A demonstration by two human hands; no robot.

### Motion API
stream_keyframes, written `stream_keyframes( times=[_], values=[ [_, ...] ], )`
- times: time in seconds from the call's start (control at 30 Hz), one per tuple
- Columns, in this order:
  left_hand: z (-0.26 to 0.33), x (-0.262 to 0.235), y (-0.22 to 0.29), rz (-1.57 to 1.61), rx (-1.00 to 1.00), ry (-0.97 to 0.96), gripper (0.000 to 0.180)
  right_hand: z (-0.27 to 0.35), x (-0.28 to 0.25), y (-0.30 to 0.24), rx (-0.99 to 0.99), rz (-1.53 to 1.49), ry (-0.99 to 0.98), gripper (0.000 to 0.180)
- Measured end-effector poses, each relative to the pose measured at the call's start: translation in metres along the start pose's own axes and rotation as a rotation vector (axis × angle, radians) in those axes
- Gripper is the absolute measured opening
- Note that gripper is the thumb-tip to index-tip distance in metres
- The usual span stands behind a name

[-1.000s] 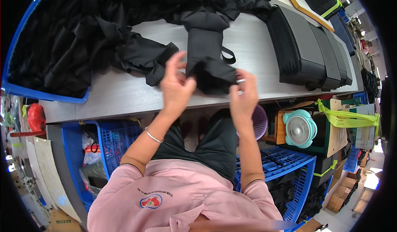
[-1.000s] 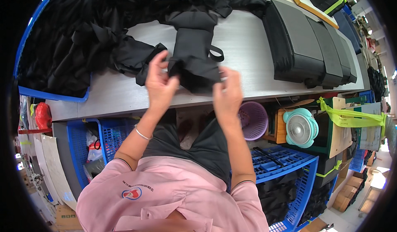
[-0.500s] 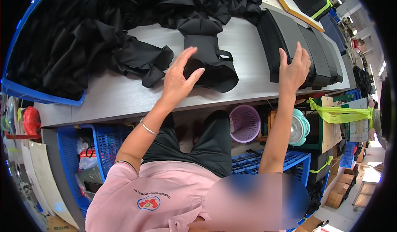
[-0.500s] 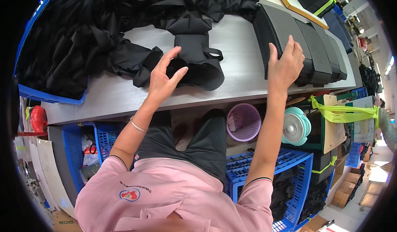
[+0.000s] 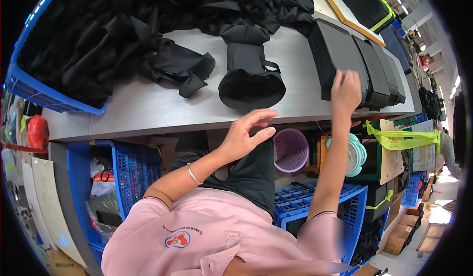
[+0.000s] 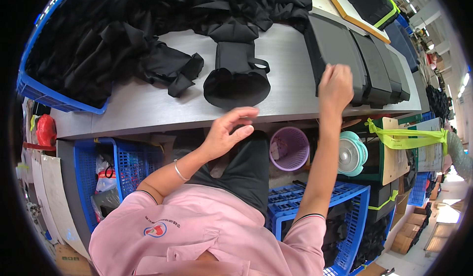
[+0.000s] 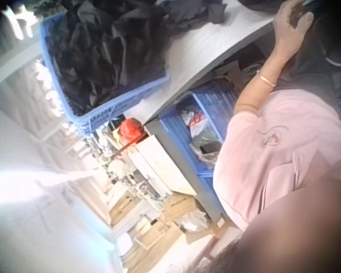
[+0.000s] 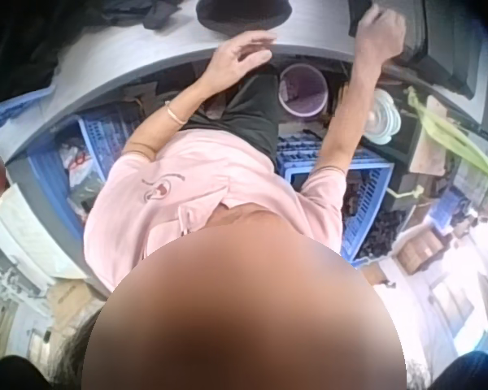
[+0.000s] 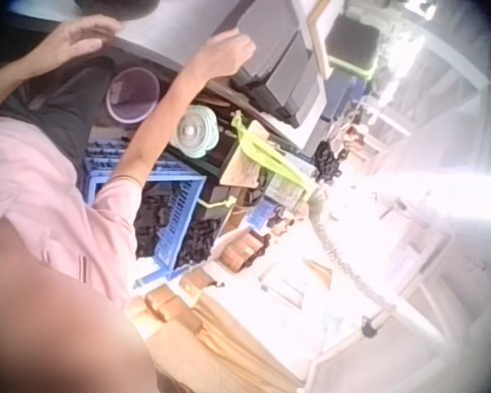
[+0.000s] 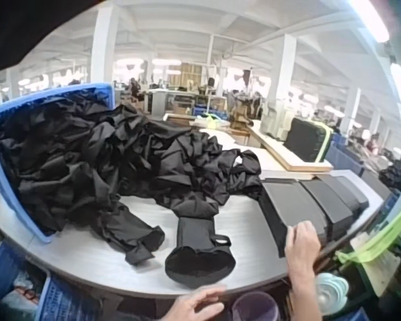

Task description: The person is inspecting and folding black textile components, possibly parts for bags or sports equipment, at an assembly station.

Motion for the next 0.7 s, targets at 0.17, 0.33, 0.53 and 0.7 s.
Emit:
stream_keyframes(
  times=[0.17,0.33,0.53,0.7],
  values=[
    [-0.001,0.037,-0.059,0.725,-0.235,-0.236,0.078,0.133,-0.023,-0.078,-0.056,-0.213,-0.117,0.010],
    [0.018,0.065,-0.102,0.993,-0.505,-0.302,0.085,0.226,-0.019,-0.114,0.168,-0.903,-0.626,0.014],
    [0.022,0.072,-0.089,1.111,-0.355,-0.430,0.082,0.276,-0.052,-0.114,0.129,-0.974,-0.791,0.010],
    [0.015,0.060,-0.059,1.091,-0.384,-0.226,0.053,0.277,-0.058,-0.098,0.347,-1.183,-0.765,0.006]
  ],
)
Point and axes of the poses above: each hand's wrist, its own z-axis away from the middle knuckle, its own x-axis out of the palm, y = z × x, the point moved 5 cm from there along -z, towards the middle knuckle, and after that the axes turned 14 degrees about -y, right-handed, at the moved point
